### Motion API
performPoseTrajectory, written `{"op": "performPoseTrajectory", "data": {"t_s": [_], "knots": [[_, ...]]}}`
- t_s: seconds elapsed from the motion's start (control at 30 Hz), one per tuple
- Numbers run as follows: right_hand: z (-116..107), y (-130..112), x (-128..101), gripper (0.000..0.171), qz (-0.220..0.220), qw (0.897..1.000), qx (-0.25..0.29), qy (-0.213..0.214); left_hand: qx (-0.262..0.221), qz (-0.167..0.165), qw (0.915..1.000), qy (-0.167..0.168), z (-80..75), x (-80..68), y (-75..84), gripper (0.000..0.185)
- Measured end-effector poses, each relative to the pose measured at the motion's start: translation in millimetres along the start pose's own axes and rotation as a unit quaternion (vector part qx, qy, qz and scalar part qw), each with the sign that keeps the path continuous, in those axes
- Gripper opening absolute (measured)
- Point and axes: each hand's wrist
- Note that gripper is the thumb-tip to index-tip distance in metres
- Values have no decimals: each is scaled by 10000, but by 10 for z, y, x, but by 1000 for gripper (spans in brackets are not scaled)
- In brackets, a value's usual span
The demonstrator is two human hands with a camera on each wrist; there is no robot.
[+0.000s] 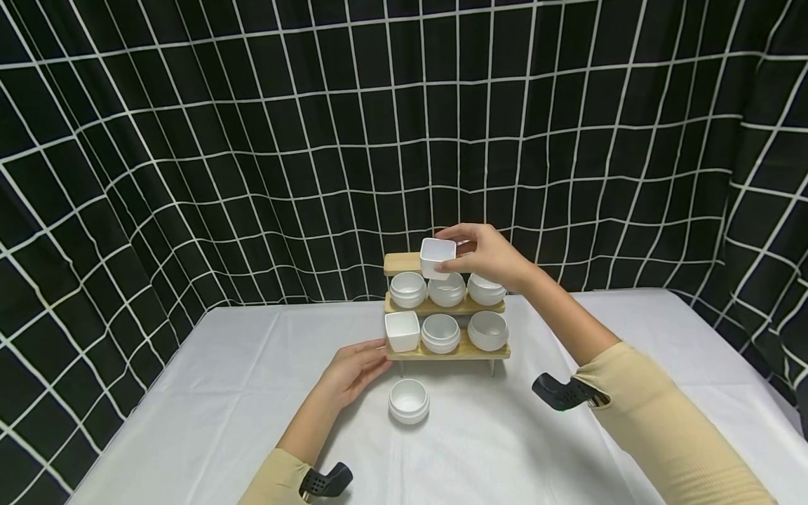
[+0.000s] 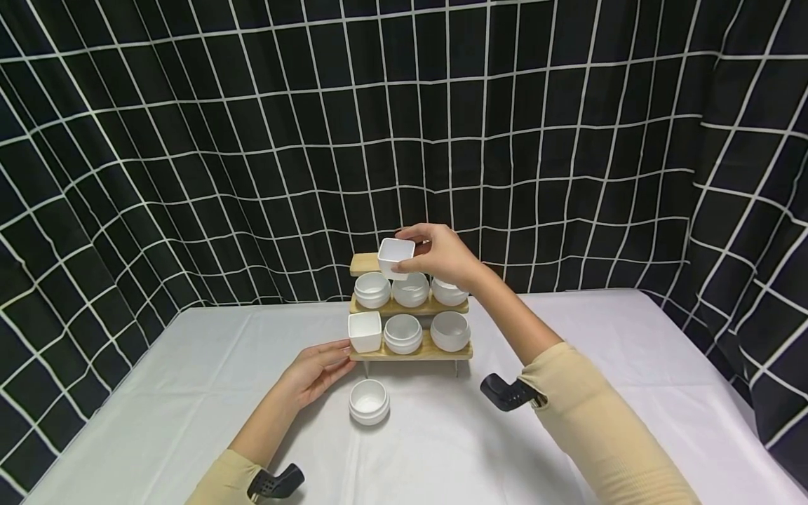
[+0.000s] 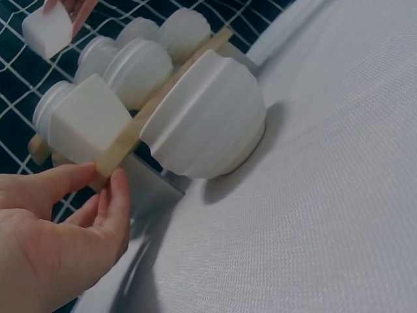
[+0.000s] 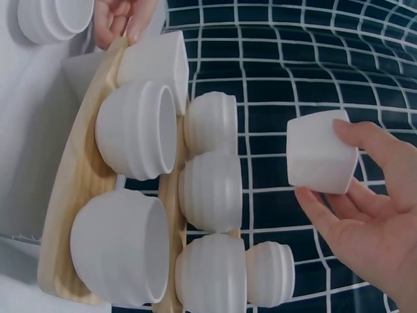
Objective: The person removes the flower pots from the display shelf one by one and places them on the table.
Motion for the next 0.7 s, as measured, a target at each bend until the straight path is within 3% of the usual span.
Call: {"op": "performPoseTrajectory", "data": {"t_s": [0.47, 0.7], "knots": [[70, 49, -205, 57, -247, 9984, 514, -64, -76, 3, 10000, 9, -2, 8, -6, 42], [100, 95, -334, 58, -250, 9993, 287, 26, -57, 16, 10000, 4, -4, 11, -13, 42]]}}
Point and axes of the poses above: each hand's wrist, its own x-axis towards the middle knuckle, its own z-axis out of the palm, y = z × x, and after that the axes turned 2 degrees about -x, right-handed
